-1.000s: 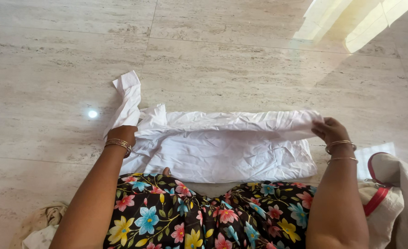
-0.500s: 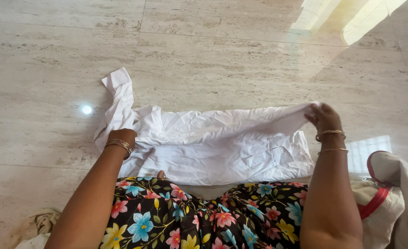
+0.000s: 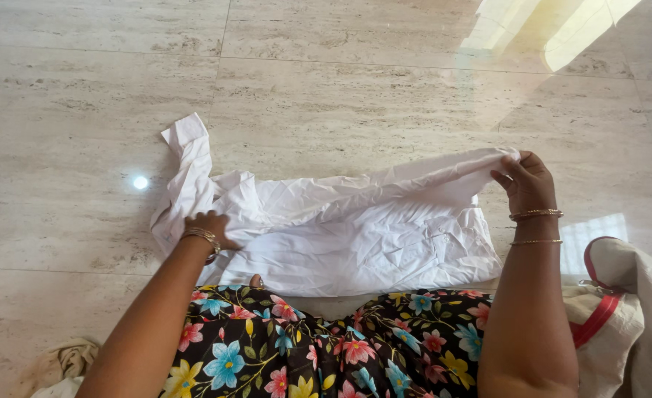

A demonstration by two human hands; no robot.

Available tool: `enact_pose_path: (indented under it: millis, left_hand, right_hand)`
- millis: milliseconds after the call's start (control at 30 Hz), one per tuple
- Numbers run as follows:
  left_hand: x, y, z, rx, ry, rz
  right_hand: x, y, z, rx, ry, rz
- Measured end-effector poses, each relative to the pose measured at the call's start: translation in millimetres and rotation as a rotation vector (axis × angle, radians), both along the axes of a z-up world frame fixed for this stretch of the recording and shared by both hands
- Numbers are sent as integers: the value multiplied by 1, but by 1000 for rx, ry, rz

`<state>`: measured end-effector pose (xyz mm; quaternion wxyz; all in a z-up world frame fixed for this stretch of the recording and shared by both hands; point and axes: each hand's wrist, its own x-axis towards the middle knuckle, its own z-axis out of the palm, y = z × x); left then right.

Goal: The person folds a white shirt on the floor by repeatedly smoothing the fabric and tucking the sleeves and sides into a neat square.

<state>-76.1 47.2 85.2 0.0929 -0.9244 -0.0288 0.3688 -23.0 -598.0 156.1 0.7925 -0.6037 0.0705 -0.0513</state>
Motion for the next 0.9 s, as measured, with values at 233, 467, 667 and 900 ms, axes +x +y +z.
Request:
enact_pose_path:
  millis: [233,467,667,900]
  left_hand:
    - [16,-191,4,-827,-720,-374]
    - [36,-403,10,-1055,-886,-237]
    - [76,-441,3,-1283,-738,162]
    - [86,-434,15,-1288,-735,169]
  right_hand:
    - [13,9,-14,-304,32,53]
    - [19,13,-39,-327,53,280]
    - [20,-13,-34,-365,146,227]
    - [37,-25,-95,-876,505,319]
